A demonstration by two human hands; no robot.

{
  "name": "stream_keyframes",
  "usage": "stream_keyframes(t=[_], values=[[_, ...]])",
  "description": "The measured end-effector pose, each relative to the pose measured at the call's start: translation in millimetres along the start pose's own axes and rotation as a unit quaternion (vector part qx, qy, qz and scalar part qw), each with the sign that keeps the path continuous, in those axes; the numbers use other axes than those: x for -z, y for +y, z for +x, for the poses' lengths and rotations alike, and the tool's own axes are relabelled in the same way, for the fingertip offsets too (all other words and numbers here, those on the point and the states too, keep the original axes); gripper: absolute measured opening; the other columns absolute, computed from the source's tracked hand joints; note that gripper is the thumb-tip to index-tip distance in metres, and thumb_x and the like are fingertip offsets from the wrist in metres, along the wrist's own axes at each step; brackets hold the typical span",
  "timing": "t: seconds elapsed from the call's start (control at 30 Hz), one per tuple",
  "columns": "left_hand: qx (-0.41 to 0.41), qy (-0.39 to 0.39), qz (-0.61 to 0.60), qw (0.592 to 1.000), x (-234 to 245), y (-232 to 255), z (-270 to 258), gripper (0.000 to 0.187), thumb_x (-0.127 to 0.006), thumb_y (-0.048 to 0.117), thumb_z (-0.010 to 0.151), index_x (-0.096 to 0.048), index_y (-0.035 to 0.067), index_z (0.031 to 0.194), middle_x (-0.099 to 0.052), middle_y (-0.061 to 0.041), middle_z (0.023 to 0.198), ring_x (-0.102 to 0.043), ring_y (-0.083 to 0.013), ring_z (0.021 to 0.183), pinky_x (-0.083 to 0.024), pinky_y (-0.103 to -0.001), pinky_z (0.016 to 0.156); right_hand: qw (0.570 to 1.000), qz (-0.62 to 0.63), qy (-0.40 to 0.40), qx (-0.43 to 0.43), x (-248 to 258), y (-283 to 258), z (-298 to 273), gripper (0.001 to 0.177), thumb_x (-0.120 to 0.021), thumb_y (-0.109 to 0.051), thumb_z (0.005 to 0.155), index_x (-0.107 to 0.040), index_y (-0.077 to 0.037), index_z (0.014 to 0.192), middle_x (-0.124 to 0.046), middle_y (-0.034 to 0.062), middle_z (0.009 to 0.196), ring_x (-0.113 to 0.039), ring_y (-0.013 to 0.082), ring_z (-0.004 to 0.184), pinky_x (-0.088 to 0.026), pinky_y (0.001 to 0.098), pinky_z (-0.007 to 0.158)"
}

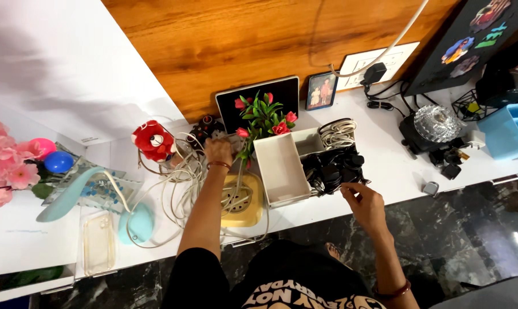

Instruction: The person untangles white cables, places a gaming controller and other electronic components into small boxes, and organizes various items on a desk.

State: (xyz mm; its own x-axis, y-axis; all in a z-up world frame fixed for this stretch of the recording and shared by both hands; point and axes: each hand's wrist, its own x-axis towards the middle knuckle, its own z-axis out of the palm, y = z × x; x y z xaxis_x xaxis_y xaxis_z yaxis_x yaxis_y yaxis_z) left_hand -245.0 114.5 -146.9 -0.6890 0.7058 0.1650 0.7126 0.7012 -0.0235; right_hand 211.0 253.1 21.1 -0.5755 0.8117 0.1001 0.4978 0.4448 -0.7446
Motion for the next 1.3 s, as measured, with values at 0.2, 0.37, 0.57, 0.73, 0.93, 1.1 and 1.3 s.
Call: stream_keyframes(t=[0.2, 0.37, 0.57, 0.73, 0.93, 1.1, 1.3], values=[[-0.016, 0.133, 0.026, 0.991, -2, -3, -14, 0.014, -0.064, 0.015, 0.080, -0.076, 0.012, 0.073, -0.075, -0.009, 0.082, -0.060, -0.0303, 0.100, -0.047, -0.042, 0.085, 1.000, 0.017, -0.003, 0.003, -1, -1, 3, 0.022, -0.076, -0.017, 0.090, -0.080, -0.008, 0.109, -0.075, 0.0069, 0.077, -0.055, 0.0116, 0.053, -0.046, 0.0303, 0.049], [-0.035, 0.121, 0.051, 0.991, 23, 0, -22, 0.010, -0.068, 0.018, 0.079, -0.076, 0.012, 0.077, -0.074, -0.007, 0.082, -0.057, -0.0288, 0.104, -0.044, -0.045, 0.088, 1.000, 0.011, -0.011, -0.004, -2, -2, 5, 0.022, -0.076, -0.017, 0.090, -0.080, -0.009, 0.109, -0.076, 0.0068, 0.076, -0.055, 0.0119, 0.052, -0.045, 0.0308, 0.049], [-0.033, 0.073, 0.009, 0.997, 44, 7, -24, 0.051, -0.077, 0.048, 0.069, -0.071, 0.003, 0.091, -0.071, -0.014, 0.088, -0.061, -0.0312, 0.095, -0.051, -0.044, 0.079, 1.000, 0.005, -0.009, 0.002, -3, -1, 6, 0.021, -0.076, -0.017, 0.090, -0.080, -0.009, 0.109, -0.077, 0.0062, 0.078, -0.056, 0.0114, 0.053, -0.046, 0.0301, 0.049], [-0.026, 0.045, 0.060, 0.997, 16, 3, -17, 0.047, -0.075, 0.044, 0.076, -0.069, 0.003, 0.097, -0.069, -0.014, 0.093, -0.065, -0.0311, 0.089, -0.055, -0.042, 0.073, 1.000, 0.002, -0.010, 0.009, -4, 3, 7, 0.021, -0.075, -0.017, 0.090, -0.080, -0.009, 0.109, -0.077, 0.0053, 0.081, -0.057, 0.0113, 0.053, -0.047, 0.0302, 0.048], [0.014, 0.113, 0.050, 0.992, 5, -3, -12, 0.016, -0.072, 0.018, 0.085, -0.067, 0.007, 0.095, -0.069, -0.010, 0.095, -0.066, -0.0302, 0.094, -0.056, -0.042, 0.070, 1.000, 0.006, -0.007, -0.009, -3, -1, 7, 0.022, -0.076, -0.016, 0.090, -0.080, -0.008, 0.109, -0.077, 0.0072, 0.078, -0.055, 0.0128, 0.054, -0.046, 0.0310, 0.050], [0.055, 0.134, -0.038, 0.989, 60, 6, -10, 0.041, -0.083, 0.029, 0.064, -0.067, 0.005, 0.093, -0.069, -0.013, 0.093, -0.065, -0.0321, 0.093, -0.056, -0.044, 0.073, 0.999, 0.034, 0.002, 0.029, 0, -9, 9, 0.021, -0.075, -0.015, 0.089, -0.079, -0.006, 0.108, -0.077, 0.0052, 0.081, -0.056, 0.0105, 0.054, -0.047, 0.0293, 0.050], [0.057, 0.163, -0.026, 0.985, 118, 11, -6, 0.063, -0.089, 0.054, 0.065, -0.067, 0.003, 0.093, -0.068, -0.013, 0.093, -0.063, -0.0330, 0.096, -0.054, -0.048, 0.078, 0.999, 0.041, -0.006, 0.030, 1, -20, 11, 0.021, -0.076, -0.015, 0.090, -0.079, -0.004, 0.108, -0.073, 0.0077, 0.072, -0.055, 0.0101, 0.055, -0.045, 0.0286, 0.051]])
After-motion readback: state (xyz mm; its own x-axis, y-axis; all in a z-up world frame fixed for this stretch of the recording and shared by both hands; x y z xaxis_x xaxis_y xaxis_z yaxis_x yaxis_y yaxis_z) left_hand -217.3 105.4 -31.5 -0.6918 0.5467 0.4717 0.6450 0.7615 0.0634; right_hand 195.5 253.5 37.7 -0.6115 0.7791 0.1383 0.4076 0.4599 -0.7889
